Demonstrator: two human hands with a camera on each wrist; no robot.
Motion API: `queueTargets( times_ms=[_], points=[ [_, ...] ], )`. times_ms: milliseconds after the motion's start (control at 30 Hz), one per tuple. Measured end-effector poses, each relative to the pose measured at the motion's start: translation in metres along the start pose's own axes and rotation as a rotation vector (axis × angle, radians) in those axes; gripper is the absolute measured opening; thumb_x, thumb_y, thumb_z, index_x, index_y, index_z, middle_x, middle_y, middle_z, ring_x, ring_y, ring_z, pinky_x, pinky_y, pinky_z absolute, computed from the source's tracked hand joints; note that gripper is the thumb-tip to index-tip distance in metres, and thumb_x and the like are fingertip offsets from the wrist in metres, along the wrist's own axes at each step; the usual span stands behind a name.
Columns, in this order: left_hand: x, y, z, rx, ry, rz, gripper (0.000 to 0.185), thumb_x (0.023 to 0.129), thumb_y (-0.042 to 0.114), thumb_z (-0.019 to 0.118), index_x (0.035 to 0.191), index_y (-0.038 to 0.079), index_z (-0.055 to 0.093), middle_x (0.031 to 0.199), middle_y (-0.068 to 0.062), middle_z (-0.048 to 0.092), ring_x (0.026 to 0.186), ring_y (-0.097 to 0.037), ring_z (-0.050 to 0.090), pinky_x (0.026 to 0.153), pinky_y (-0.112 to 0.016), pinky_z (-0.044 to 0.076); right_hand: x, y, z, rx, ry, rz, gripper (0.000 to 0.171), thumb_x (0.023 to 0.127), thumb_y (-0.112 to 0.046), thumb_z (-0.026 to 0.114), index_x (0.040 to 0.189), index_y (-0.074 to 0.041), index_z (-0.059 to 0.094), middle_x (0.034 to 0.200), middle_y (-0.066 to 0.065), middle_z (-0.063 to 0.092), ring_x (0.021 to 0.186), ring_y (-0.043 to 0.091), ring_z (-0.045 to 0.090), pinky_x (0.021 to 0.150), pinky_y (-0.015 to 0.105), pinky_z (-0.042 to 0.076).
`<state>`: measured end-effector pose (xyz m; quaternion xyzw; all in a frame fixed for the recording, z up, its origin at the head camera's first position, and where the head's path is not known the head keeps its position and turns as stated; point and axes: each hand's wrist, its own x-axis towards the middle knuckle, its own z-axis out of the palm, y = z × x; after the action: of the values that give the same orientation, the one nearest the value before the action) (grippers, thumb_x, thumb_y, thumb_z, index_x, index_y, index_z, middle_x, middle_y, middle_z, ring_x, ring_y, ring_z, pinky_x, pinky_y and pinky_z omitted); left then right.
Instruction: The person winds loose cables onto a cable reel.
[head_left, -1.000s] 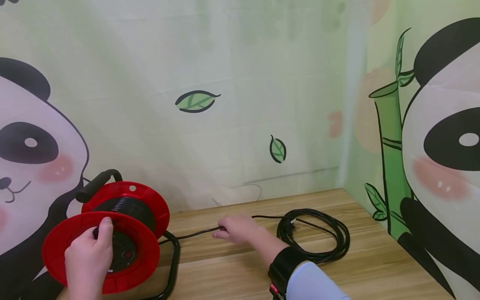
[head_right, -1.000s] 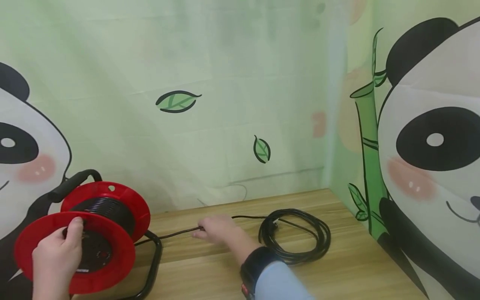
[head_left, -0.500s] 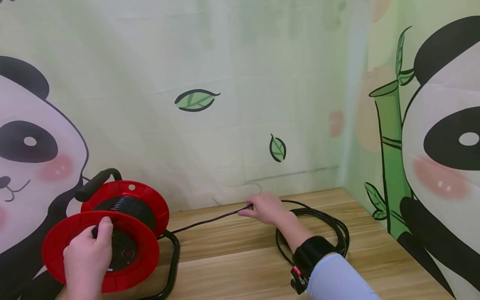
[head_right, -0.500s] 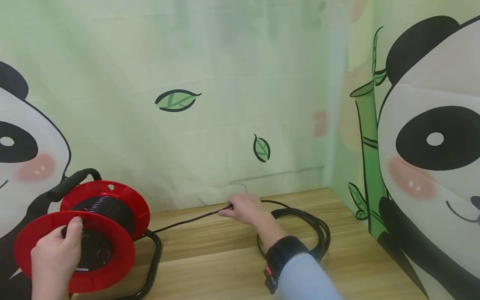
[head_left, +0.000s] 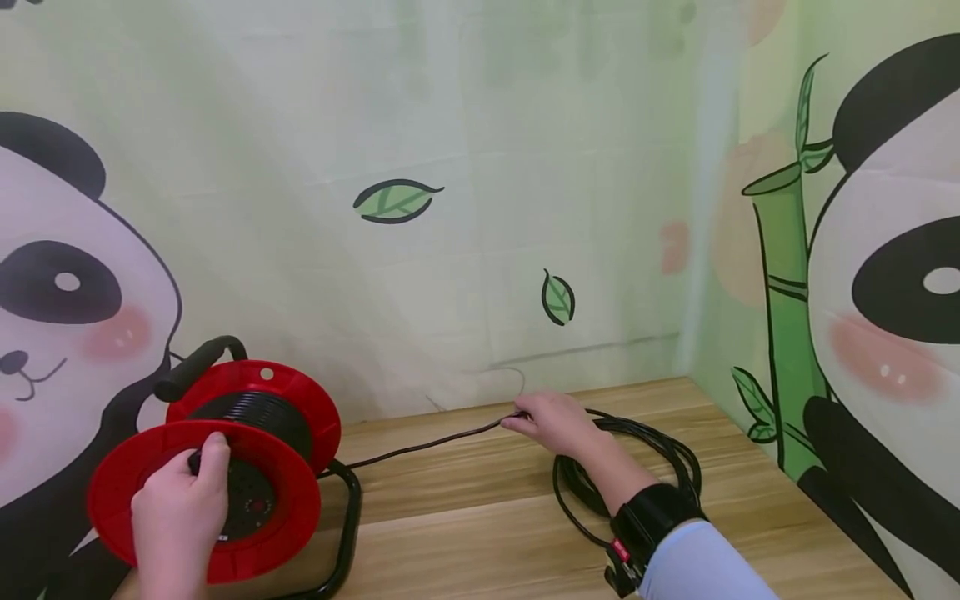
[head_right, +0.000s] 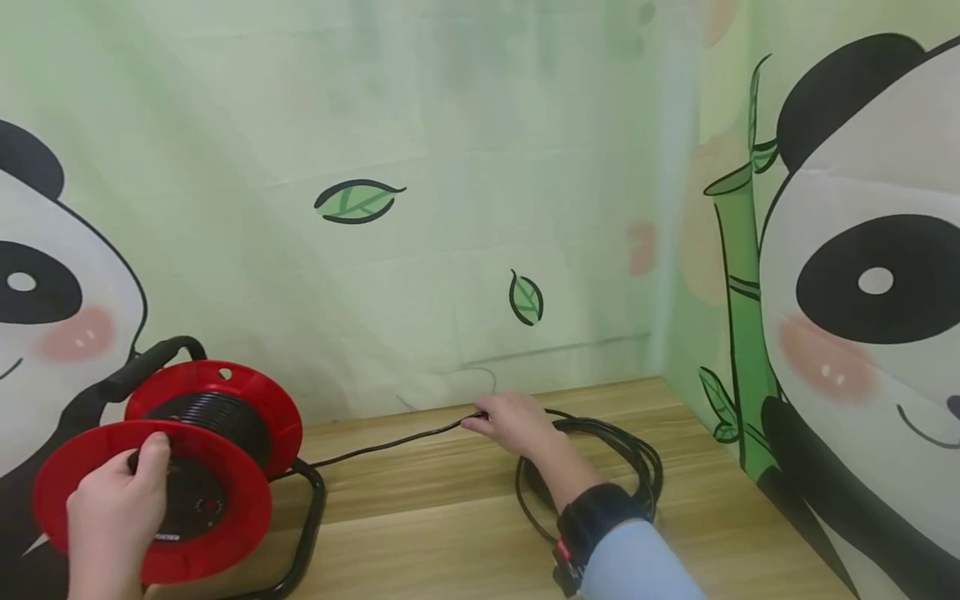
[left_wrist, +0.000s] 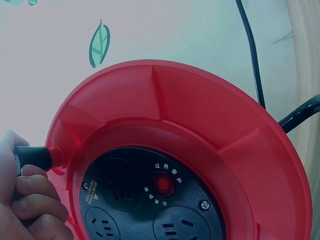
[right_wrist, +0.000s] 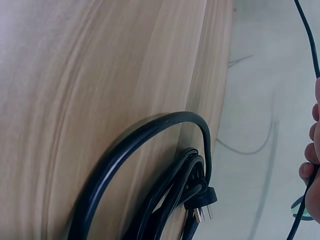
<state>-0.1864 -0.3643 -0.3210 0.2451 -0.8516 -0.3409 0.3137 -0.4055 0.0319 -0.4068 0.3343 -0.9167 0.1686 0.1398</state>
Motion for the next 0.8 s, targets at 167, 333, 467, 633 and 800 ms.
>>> queueTargets(
  times_ms=[167,333,467,633,800],
  points=[
    [0.0,0.001,-0.001,-0.014,-0.042,-0.001,0.061,0.103,0.053,0.038,0.069,0.006,0.054,0.06,-0.01,0.056,0.061,-0.027,0.051,0.056,-0.033,0.042,-0.003,-0.003,-0.004,-0.012,-0.006,-0.005,0.039,0.1,-0.046,0.061,0.074,-0.02,0.05,0.063,-0.008,0.04,0.056,0.009,0.039,0.054,0.028,0.031],
    [-0.002,0.002,-0.001,0.0,-0.114,0.027,0.058,0.104,0.05,0.038,0.07,0.007,0.056,0.063,-0.008,0.059,0.064,-0.027,0.053,0.058,-0.033,0.044,-0.006,-0.009,-0.004,-0.035,-0.035,-0.045,0.037,0.102,-0.046,0.059,0.075,-0.022,0.05,0.064,-0.009,0.04,0.057,0.008,0.039,0.054,0.028,0.033],
    [-0.004,0.002,0.002,0.027,-0.197,0.077,0.056,0.105,0.05,0.04,0.07,0.008,0.055,0.061,-0.007,0.056,0.062,-0.025,0.052,0.058,-0.034,0.042,-0.006,-0.016,0.0,-0.03,-0.045,-0.077,0.036,0.103,-0.043,0.059,0.074,-0.022,0.05,0.063,-0.01,0.04,0.057,0.007,0.039,0.056,0.028,0.035],
    [-0.007,0.004,0.006,0.07,-0.385,0.092,0.053,0.104,0.047,0.044,0.069,0.009,0.057,0.059,-0.007,0.054,0.06,-0.024,0.05,0.058,-0.034,0.041,-0.003,-0.033,0.002,-0.009,-0.089,-0.111,0.033,0.104,-0.04,0.057,0.076,-0.023,0.053,0.063,-0.011,0.044,0.058,0.006,0.042,0.056,0.028,0.038],
    [-0.004,0.005,0.013,0.124,-0.562,0.088,0.047,0.1,0.04,0.051,0.067,0.008,0.058,0.06,-0.006,0.058,0.062,-0.022,0.053,0.06,-0.035,0.043,0.008,-0.059,0.003,-0.043,-0.11,-0.13,0.032,0.106,-0.038,0.055,0.078,-0.023,0.053,0.064,-0.01,0.047,0.058,0.008,0.045,0.055,0.03,0.038]
  ],
)
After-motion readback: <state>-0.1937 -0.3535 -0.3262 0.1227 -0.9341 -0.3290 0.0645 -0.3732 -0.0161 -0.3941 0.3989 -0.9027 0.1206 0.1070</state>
